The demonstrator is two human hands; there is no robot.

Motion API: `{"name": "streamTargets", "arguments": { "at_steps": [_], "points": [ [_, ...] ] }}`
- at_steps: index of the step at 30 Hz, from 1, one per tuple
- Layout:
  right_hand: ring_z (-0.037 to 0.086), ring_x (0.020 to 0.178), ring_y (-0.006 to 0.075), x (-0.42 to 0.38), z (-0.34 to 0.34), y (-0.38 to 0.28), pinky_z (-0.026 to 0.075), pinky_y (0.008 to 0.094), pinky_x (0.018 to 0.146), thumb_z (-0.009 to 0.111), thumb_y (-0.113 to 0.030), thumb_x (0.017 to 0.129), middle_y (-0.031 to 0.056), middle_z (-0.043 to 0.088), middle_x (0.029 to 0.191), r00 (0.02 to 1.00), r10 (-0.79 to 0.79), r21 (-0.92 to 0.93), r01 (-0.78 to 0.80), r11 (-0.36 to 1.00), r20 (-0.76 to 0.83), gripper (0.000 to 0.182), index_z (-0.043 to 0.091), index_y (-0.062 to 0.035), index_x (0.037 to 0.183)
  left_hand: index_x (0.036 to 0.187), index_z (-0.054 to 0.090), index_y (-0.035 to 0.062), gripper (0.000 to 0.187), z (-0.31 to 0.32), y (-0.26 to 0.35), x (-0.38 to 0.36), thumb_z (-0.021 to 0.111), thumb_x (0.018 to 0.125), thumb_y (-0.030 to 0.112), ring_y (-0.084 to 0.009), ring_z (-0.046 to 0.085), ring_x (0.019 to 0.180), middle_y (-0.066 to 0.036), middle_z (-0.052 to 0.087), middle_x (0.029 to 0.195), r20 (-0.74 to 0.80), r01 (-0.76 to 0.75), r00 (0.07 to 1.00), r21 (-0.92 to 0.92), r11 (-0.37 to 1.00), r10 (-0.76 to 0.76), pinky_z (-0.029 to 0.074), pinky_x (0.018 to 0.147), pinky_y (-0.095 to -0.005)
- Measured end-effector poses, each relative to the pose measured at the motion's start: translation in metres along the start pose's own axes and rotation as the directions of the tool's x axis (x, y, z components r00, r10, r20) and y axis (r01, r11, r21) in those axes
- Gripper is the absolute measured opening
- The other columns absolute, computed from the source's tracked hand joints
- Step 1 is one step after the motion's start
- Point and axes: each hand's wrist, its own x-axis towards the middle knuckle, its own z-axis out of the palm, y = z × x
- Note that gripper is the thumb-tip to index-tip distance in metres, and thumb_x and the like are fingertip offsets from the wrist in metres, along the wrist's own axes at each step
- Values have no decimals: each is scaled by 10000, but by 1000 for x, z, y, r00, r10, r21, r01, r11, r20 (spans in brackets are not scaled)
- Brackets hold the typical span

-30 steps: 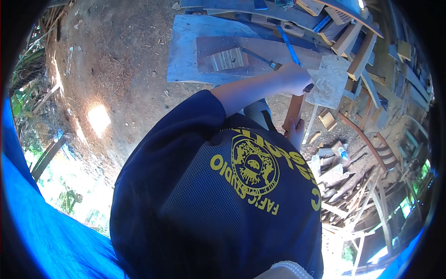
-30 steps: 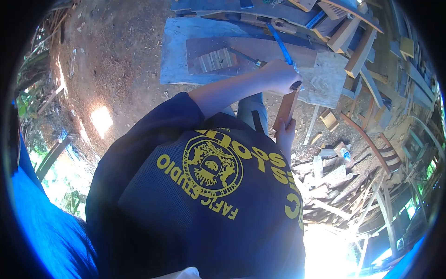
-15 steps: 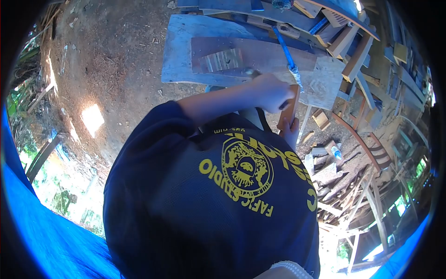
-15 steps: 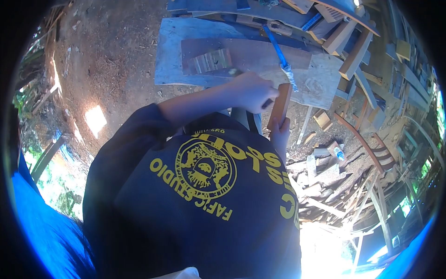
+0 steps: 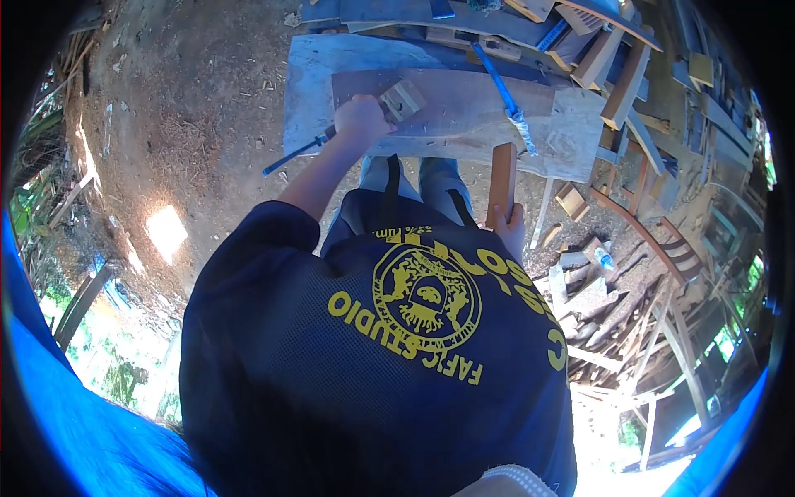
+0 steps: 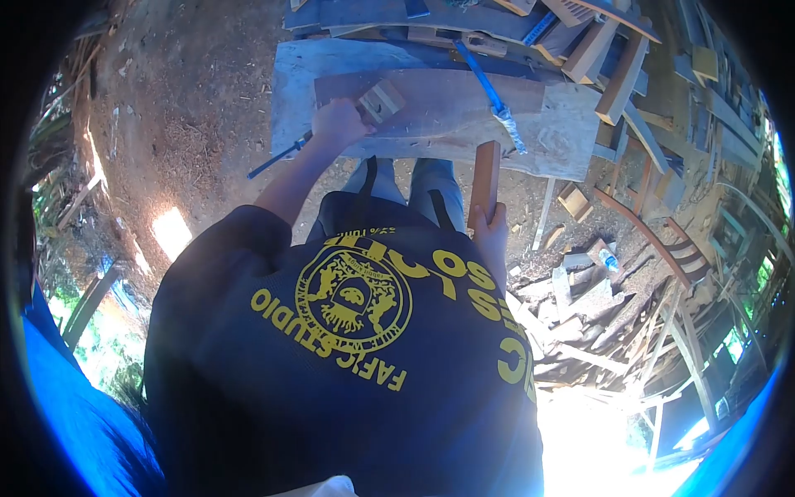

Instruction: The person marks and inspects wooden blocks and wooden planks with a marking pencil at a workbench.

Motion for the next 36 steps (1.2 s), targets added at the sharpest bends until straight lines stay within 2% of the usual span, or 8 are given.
{"name": "streamTargets", "arguments": {
  "at_steps": [9,12,20,23,25,28,31,36],
  "points": [
    [634,776,292,0,6,11,488,388,673,594,-246,916,213,617,902,1000,0,54,2,999,-30,333,505,43,1054,964,717,18,658,56,19,-2,657,750,638,-322,681,942,-178,706,964,-9,166,983,-410,897,-186,546,801,-416],
    [628,618,299,3,12,26,465,399,562,597,-318,904,210,620,778,989,-136,21,138,990,-56,368,496,-12,1081,953,722,26,620,58,30,4,658,763,613,-329,683,932,-184,708,950,-44,160,977,-499,852,-209,543,808,-416],
    [654,749,357,-3,7,35,485,420,644,591,-285,902,231,634,854,992,-106,13,107,994,-64,337,501,-4,1063,981,717,49,565,56,20,18,688,758,568,-339,669,972,-180,705,942,-43,-25,999,-549,835,2,528,836,-422],
    [655,754,347,-8,0,29,485,420,647,591,-281,899,233,632,855,993,-72,25,74,997,-95,331,497,-4,1055,1224,594,66,587,43,10,16,662,813,479,-361,646,1011,-180,677,1038,-121,-42,993,-399,916,-7,517,855,-447],
    [657,741,341,-10,-7,22,485,421,637,592,-282,898,229,633,843,995,-43,42,46,998,-86,330,494,-5,1049,1437,347,143,668,38,-5,36,633,863,333,-383,630,1022,-186,628,1142,-298,-158,952,-260,953,76,510,866,-476],
    [659,700,333,-1,-3,40,483,424,605,593,-287,896,221,633,813,991,-96,33,99,995,-99,329,490,-10,1043,1494,205,302,761,4,-10,52,606,859,181,-399,629,1011,-185,598,1203,-171,-313,941,-103,944,293,519,860,-481],
    [656,652,328,6,-2,45,478,424,568,593,-295,895,215,629,776,983,-153,-8,153,988,-99,330,490,-17,1040,1459,268,416,806,-11,-2,73,639,799,140,-356,632,1033,-153,615,1190,43,-469,878,272,840,476,528,858,-462],
    [654,632,333,3,1,38,474,423,547,592,-311,893,220,626,756,987,-146,-6,146,989,-63,338,492,-25,1042,1415,368,378,816,-20,5,75,731,702,213,-305,636,1019,-113,642,1105,-23,-486,869,155,860,495,528,849,-418]
  ]
}}
